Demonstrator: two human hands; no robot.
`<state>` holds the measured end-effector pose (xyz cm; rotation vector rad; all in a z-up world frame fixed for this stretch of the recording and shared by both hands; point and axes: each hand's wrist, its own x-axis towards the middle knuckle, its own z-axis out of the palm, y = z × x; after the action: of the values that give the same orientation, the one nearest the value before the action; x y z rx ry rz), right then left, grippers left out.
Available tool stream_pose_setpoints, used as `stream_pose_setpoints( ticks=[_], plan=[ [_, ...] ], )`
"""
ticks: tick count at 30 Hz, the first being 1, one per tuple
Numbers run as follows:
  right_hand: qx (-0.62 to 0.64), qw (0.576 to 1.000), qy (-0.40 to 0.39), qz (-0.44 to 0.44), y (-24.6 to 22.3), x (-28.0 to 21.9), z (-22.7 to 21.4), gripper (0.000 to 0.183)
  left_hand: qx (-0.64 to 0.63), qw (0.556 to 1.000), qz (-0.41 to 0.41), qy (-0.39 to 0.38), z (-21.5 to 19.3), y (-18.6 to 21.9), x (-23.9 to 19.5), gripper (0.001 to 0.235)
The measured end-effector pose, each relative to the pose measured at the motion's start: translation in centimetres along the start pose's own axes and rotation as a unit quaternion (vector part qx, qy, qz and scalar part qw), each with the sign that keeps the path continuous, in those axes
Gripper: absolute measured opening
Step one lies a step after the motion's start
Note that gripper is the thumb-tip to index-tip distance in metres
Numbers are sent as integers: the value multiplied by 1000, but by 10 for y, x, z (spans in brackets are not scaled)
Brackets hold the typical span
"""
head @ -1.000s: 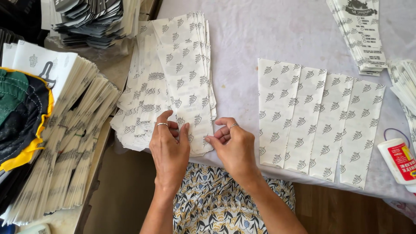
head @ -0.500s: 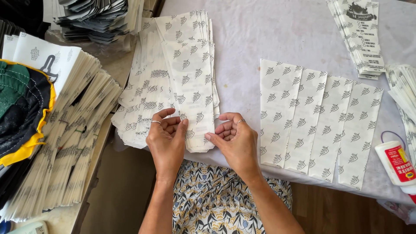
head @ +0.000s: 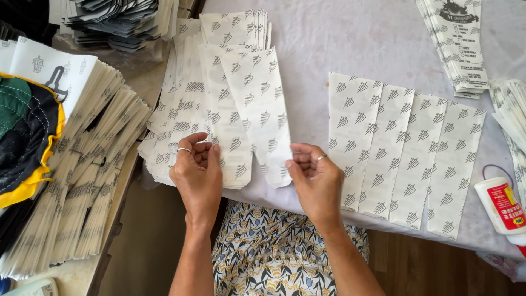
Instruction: Arranging and gluing printed paper strips to assemble packaging components
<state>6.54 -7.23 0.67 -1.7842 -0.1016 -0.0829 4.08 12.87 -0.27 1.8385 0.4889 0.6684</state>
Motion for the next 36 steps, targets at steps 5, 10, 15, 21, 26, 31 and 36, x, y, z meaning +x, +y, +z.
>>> stream_pose_setpoints(
  ticks=[5,10,15,21,26,31,36],
  plan=[
    [-33,995,75,-58,-12,-16,-31,32,94,989,104,35,-4,-9,4,15],
    [-33,996,77,-19,3,-24,-57,25,196,930,308,53,10,13,-20,19],
    [21,992,44,118,3,-20,-67,26,-13,868,399,-295,27,26,-60,36],
    [41,986,27,156,0,-17,-71,24,-32,851,448,-271,38,20,-70,14],
    [-158,985,62,-33,-16,-32,-73,9,34,819,496,-285,38,17,-70,8],
    [-288,934,-2,-213,-23,-42,-87,1,72,807,497,-312,34,25,-72,10],
    [-304,904,-80,-288,-19,-50,-82,9,92,805,489,-324,33,29,-72,11]
  ],
)
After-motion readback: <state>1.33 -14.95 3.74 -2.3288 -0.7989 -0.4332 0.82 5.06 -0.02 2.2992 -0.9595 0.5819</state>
